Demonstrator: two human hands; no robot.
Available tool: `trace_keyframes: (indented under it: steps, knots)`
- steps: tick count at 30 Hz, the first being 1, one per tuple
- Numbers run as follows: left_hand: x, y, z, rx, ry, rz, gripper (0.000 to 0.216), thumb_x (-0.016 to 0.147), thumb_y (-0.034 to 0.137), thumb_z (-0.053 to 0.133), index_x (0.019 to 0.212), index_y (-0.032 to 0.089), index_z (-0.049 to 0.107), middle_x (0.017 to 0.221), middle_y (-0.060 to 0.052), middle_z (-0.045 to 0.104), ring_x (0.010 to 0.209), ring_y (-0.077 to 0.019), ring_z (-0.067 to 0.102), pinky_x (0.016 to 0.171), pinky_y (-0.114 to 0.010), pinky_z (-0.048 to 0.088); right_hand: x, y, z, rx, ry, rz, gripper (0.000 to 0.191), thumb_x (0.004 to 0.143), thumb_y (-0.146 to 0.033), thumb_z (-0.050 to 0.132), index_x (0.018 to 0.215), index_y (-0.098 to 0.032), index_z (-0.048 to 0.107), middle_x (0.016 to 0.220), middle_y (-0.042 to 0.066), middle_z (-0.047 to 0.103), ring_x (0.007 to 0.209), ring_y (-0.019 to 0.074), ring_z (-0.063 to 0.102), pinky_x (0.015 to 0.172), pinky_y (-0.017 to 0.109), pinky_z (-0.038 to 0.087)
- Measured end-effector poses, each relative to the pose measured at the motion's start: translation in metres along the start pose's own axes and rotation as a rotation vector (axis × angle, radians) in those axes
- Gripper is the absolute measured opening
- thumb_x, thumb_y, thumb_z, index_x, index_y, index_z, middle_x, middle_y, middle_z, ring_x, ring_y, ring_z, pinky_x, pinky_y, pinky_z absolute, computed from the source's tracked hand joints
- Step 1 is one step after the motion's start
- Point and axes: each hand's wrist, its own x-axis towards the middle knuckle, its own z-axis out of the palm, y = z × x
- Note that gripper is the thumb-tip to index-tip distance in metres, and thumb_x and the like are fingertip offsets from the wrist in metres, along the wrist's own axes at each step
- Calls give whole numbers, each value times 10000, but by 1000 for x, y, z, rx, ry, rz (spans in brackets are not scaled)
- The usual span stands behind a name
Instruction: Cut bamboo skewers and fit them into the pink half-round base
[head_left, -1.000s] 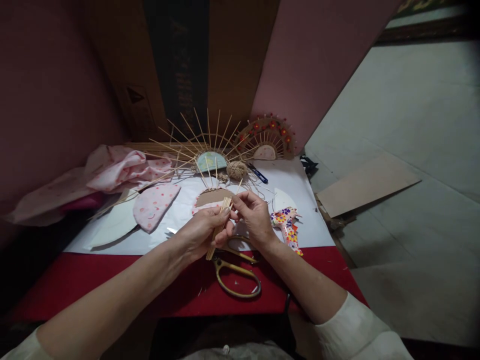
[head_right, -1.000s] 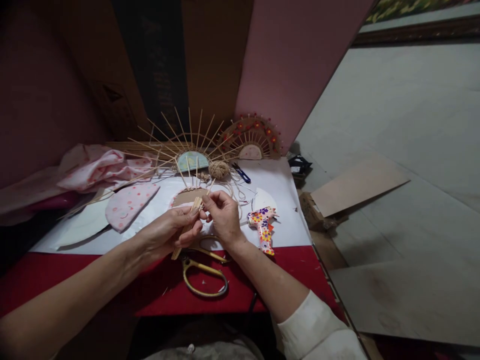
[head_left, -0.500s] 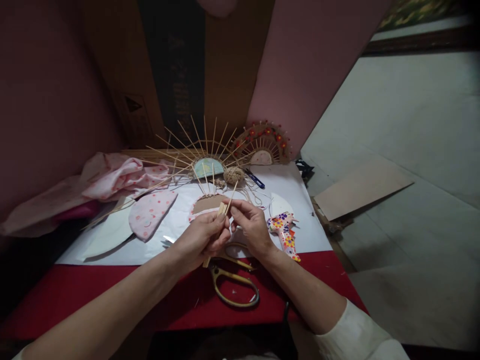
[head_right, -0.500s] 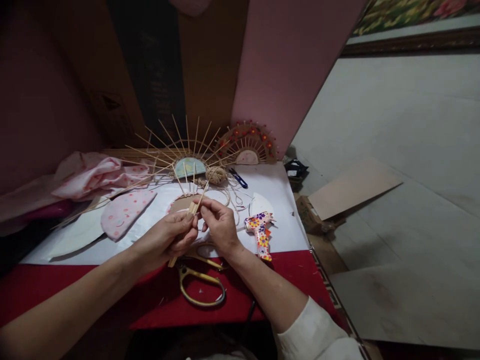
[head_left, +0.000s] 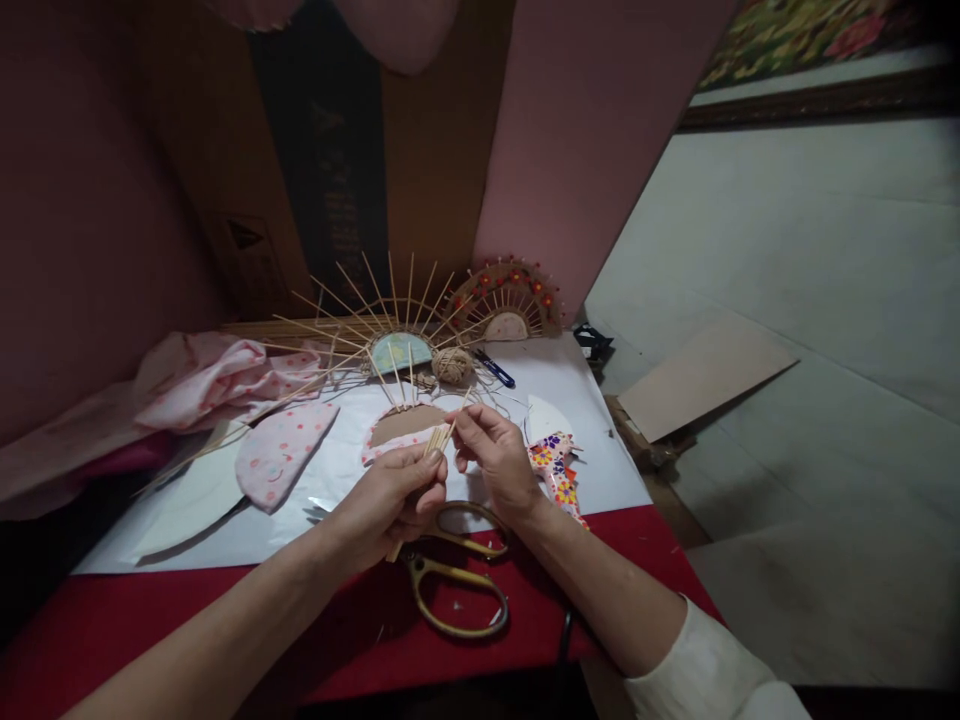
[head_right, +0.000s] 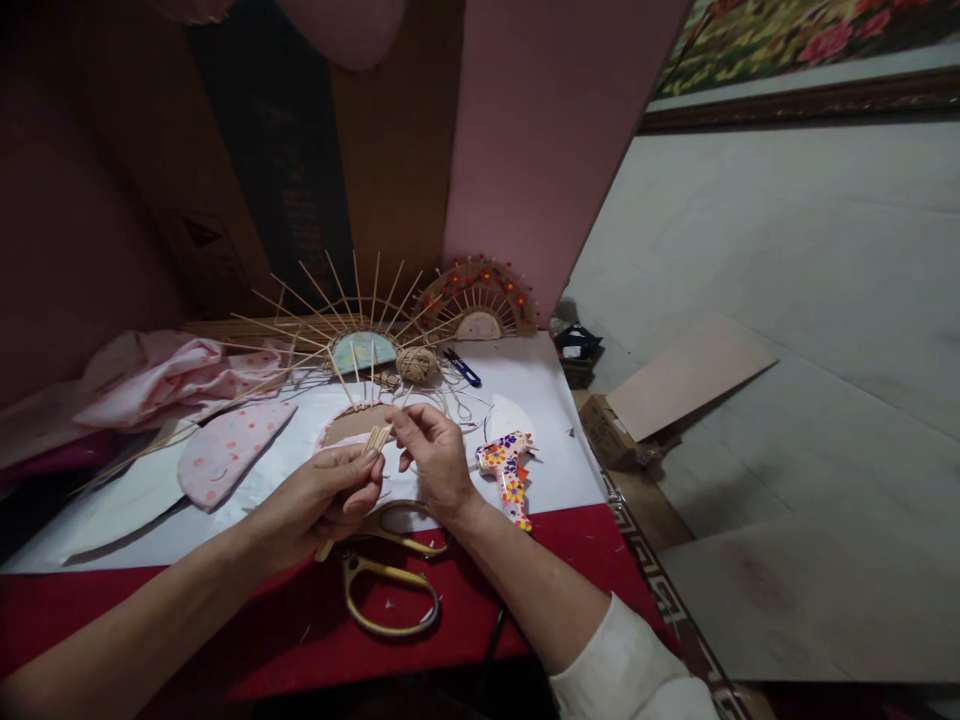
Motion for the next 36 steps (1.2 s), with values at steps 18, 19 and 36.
trace_keyframes:
  steps: [18, 19, 36]
  knots:
    - [4, 0, -7, -116, -159, 30, 169, 888, 226, 405, 762, 163, 500, 426, 29, 490, 302, -57, 307, 300, -144, 294, 2, 9, -4, -89, -16, 49, 250, 749, -389, 667, 688, -154, 603, 617, -37, 541, 429, 43, 428, 399, 177, 342]
    - [4, -1, -8, -108, -157, 49, 172, 890, 225, 399, 762, 164, 498, 426, 20, 506, 309, -69, 351, 316, -157, 328, 2, 9, -4, -92, -16, 55, 252, 748, -389, 667, 688, -153, 603, 624, -34, 544, 432, 43, 431, 399, 178, 343]
    - [3, 0, -4, -8, -45, 28, 214, 874, 312, 467, 714, 171, 485, 452, 67, 369, 376, -38, 133, 318, -132, 125, 2, 6, -1, -153, 15, 55, 279, 746, -434, 647, 710, -161, 596, 626, -25, 565, 451, 58, 446, 386, 173, 381]
